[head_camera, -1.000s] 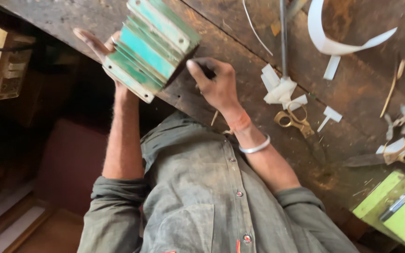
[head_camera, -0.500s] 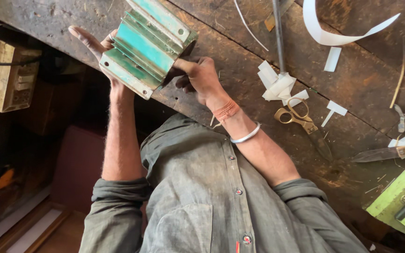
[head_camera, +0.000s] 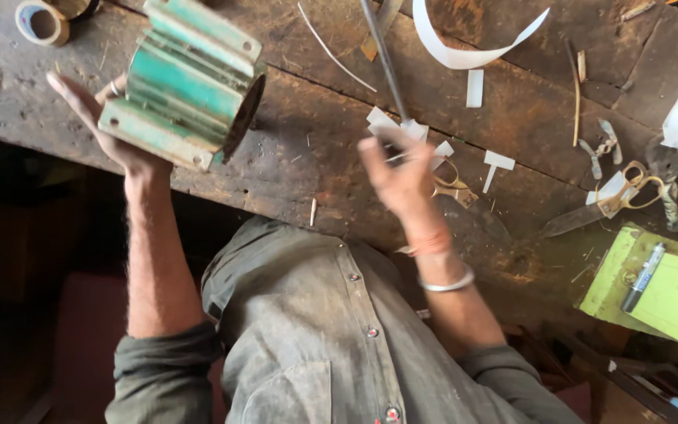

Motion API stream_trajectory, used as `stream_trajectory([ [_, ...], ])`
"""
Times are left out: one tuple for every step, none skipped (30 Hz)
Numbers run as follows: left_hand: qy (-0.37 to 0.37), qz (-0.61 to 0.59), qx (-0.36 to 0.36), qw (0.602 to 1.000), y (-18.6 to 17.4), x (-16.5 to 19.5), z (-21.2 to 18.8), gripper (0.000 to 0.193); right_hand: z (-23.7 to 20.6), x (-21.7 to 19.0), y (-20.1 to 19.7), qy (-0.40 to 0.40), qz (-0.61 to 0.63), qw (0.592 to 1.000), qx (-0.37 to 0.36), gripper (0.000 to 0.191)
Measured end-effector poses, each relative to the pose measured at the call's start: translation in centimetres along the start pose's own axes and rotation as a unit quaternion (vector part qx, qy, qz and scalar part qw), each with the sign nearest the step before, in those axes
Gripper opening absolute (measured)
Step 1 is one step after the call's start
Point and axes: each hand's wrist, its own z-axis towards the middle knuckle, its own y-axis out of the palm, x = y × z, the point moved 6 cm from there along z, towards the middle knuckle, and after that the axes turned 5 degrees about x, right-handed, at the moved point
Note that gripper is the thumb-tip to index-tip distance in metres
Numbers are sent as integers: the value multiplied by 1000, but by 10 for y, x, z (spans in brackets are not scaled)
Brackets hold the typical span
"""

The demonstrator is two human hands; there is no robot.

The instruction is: The person sits at a workbench and fits small white insulation strips into the slots of a green finned motor stator housing, pressing each strip in by hand. They pick up strips one at a time, rotate the housing to reach different slots, and set the housing down between strips.

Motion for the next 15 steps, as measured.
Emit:
stream_trajectory([
  [7, 16, -5, 1000, 2, 2, 3, 99, 2, 0, -21, -78, -138, 984, 76, 27],
  [13, 34, -15, 999, 5, 5, 7, 100, 5, 4, -32, -113, -174, 975, 75, 37],
  [18, 58, -30, 998, 9, 8, 12, 100, 8, 7, -38, -146, -208, 964, 74, 47],
  [23, 92, -48, 994, 12, 11, 14, 100, 8, 12, -38, -162, -246, 954, 66, 50],
  [19, 124, -72, 989, 17, 11, 17, 100, 10, 15, -37, -177, -285, 940, 59, 52],
  [18, 159, -100, 982, 22, 11, 19, 101, 11, 18, -37, -194, -323, 925, 53, 54],
  [9, 199, -130, 971, 26, 9, 21, 101, 13, 22, -37, -183, -309, 932, 50, 54],
  [-9, 237, -158, 959, 29, 6, 22, 101, 14, 26, -36, -172, -294, 939, 45, 54],
  [-24, 269, -183, 945, 31, 3, 23, 102, 16, 30, -35, -163, -277, 946, 39, 53],
  [-49, 299, -193, 933, 32, -2, 24, 102, 18, 34, -35, -148, -258, 954, 40, 52],
  [-81, 329, -197, 920, 30, -7, 24, 102, 18, 39, -36, -131, -239, 961, 38, 51],
  [-117, 354, -197, 907, 28, -13, 23, 100, 19, 44, -37, -111, -222, 968, 38, 49],
  [-83, 375, -198, 902, 28, -11, 23, 99, 20, 48, -38, -97, -196, 975, 35, 43],
  [-51, 394, -200, 896, 29, -9, 24, 99, 19, 51, -39, -82, -172, 981, 32, 38],
  [-17, 410, -204, 889, 32, -8, 24, 99, 18, 56, -41, -66, -149, 986, 32, 33],
])
